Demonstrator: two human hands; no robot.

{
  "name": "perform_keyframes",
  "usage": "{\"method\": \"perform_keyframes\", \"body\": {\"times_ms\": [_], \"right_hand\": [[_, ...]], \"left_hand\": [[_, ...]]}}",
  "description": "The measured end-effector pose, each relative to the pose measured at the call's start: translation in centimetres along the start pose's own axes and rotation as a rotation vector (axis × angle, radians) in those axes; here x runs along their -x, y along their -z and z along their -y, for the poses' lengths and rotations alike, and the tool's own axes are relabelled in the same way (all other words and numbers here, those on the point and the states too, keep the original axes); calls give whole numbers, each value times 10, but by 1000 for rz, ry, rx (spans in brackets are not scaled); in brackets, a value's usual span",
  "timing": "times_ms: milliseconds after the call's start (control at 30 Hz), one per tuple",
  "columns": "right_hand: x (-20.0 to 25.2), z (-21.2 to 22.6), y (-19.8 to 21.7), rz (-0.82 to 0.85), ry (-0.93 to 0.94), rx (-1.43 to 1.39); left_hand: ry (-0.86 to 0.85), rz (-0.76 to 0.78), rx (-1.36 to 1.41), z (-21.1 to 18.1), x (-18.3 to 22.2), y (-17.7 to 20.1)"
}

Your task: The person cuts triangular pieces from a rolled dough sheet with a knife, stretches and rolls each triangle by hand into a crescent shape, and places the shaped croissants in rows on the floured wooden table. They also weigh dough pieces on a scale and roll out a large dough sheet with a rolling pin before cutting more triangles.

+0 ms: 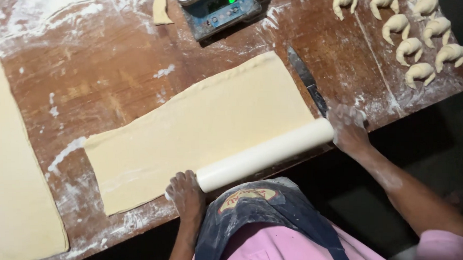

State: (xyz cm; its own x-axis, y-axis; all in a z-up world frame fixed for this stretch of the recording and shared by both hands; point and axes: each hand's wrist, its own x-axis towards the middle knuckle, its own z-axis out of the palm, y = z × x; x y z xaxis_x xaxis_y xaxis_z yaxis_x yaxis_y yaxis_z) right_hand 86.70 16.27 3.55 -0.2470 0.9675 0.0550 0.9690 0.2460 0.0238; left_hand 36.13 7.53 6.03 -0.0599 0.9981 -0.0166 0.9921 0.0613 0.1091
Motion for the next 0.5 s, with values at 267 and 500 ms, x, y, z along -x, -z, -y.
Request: {"method": "perform_keyframes", "body": {"times_ms": [267,500], "right_hand": [[-9,15,44,-56,115,-276],[-70,72,73,-68,370,-32]], "left_hand": [[56,13,156,20,34,12],[159,-149,174,65,56,45]]}}
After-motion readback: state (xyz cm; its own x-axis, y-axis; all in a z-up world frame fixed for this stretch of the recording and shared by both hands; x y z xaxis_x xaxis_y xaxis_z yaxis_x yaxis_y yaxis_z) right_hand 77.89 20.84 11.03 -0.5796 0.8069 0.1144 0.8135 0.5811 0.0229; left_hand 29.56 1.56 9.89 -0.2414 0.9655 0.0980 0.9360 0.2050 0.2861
